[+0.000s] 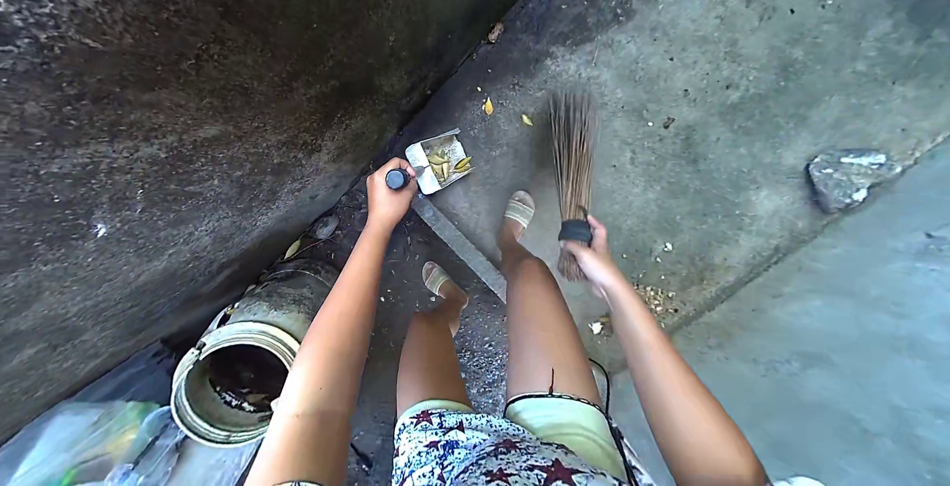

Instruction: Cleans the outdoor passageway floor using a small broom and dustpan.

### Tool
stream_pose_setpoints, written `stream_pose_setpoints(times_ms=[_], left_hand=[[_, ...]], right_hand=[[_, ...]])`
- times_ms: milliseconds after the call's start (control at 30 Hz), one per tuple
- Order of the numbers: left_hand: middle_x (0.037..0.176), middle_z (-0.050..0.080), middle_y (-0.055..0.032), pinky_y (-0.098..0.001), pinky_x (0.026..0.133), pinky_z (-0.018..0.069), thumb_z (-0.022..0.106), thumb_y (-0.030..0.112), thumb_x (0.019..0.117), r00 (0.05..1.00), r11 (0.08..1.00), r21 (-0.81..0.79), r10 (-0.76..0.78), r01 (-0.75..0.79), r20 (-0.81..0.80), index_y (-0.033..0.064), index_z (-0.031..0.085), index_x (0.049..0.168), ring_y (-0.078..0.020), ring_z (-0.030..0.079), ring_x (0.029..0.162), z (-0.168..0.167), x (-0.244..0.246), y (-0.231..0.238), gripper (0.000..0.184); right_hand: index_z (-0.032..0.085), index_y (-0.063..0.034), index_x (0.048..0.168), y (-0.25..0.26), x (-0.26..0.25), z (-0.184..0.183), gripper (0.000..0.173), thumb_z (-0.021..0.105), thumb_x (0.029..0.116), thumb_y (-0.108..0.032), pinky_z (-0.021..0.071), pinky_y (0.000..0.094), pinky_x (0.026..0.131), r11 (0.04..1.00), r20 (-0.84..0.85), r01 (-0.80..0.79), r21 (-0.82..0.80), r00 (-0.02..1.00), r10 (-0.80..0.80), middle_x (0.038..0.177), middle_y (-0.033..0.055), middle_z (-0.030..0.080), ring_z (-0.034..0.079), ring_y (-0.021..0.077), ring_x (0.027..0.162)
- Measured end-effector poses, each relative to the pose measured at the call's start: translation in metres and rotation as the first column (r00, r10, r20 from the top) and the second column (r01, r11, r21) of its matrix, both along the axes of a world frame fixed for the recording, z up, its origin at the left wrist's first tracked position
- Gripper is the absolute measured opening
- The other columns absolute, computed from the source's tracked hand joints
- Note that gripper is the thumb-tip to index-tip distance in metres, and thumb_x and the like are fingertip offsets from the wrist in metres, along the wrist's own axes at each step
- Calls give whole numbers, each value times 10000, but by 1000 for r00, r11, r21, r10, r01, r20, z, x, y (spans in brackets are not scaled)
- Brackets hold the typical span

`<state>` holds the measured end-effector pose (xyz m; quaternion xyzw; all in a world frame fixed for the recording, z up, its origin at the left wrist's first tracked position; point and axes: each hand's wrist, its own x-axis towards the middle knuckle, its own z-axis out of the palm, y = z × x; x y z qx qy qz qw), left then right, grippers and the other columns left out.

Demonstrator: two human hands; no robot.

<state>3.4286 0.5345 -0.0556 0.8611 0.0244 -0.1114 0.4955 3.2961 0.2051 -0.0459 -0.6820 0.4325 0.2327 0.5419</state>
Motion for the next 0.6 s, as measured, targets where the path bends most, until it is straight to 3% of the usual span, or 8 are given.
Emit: stream_pose_setpoints(times_ms=[67, 167, 267, 300, 367, 433, 533, 600], left_hand=[[943, 709, -180, -444, 843, 529, 690, -48, 837, 999, 1000, 22, 12, -11, -46, -57, 688, 962, -242, 676, 887, -8, 6, -3, 126], [1002, 706, -201, -491, 898, 520, 686, -42, 853, 988, 998, 42, 48, -42, -150, -60, 686, 1010, -280, 672, 965, -14, 16, -4, 158], [1026, 704, -208, -499, 917, 518, 690, -51, 849, 981, 998, 49, 45, -36, -187, -62, 679, 1018, -290, 673, 989, -12, 22, -6, 170], [1025, 705, -212, -504, 919, 517, 690, -55, 848, 981, 998, 51, 53, -44, -184, -63, 678, 1015, -295, 674, 989, -12, 25, -7, 168], [1011, 702, -205, -498, 903, 511, 687, -59, 846, 980, 996, 51, 88, -80, -180, -59, 680, 1007, -286, 667, 973, -12, 26, -8, 161], [995, 702, -179, -453, 886, 518, 681, -58, 835, 971, 984, 26, 180, -179, -156, -58, 680, 1000, -235, 661, 947, -15, 24, -7, 165], [962, 693, -121, -323, 860, 527, 682, -64, 821, 917, 924, -36, 373, -381, -139, -57, 659, 985, -121, 643, 907, -15, 13, -6, 166], [958, 689, -109, -319, 842, 522, 694, -58, 845, 864, 872, -27, 479, -488, -154, -46, 660, 996, -116, 634, 888, -13, 2, -10, 156]], right_hand=[[76, -54, 1619, -4, 44, -42, 886, 629, 928, -16, 469, 466, 1042, 998, -77, -61, -26, 995, 59, 1551, 272, 362, 496, 335, 1330], [79, -80, 1610, 15, 59, -61, 878, 633, 931, -26, 469, 461, 1054, 978, -179, -181, 103, 964, 197, 1533, 245, 396, 504, 316, 1333], [138, -97, 1606, 17, 32, -27, 843, 608, 911, -11, 477, 451, 1037, 931, -173, -236, 277, 941, 290, 1554, 216, 372, 502, 292, 1325], [177, -129, 1603, 11, 26, -8, 815, 595, 909, -37, 505, 450, 982, 916, -183, -225, 332, 937, 296, 1544, 193, 389, 535, 279, 1274], [225, -181, 1595, 1, 13, 33, 780, 564, 896, -110, 559, 433, 728, 905, -215, -191, 380, 933, 288, 1381, 176, 507, 630, 260, 972], [211, -204, 1614, -8, 1, 69, 824, 567, 876, -118, 565, 437, 645, 907, -219, -153, 393, 942, 254, 1395, 161, 505, 644, 259, 903], [215, -161, 1616, -17, -1, 95, 876, 597, 831, -94, 590, 428, 726, 946, -128, -152, 285, 972, 195, 1487, 154, 451, 638, 245, 1078], [180, -111, 1615, -21, 24, 85, 892, 619, 838, -95, 539, 388, 937, 959, -28, -217, 182, 974, 226, 1527, 170, 409, 561, 218, 1240]])
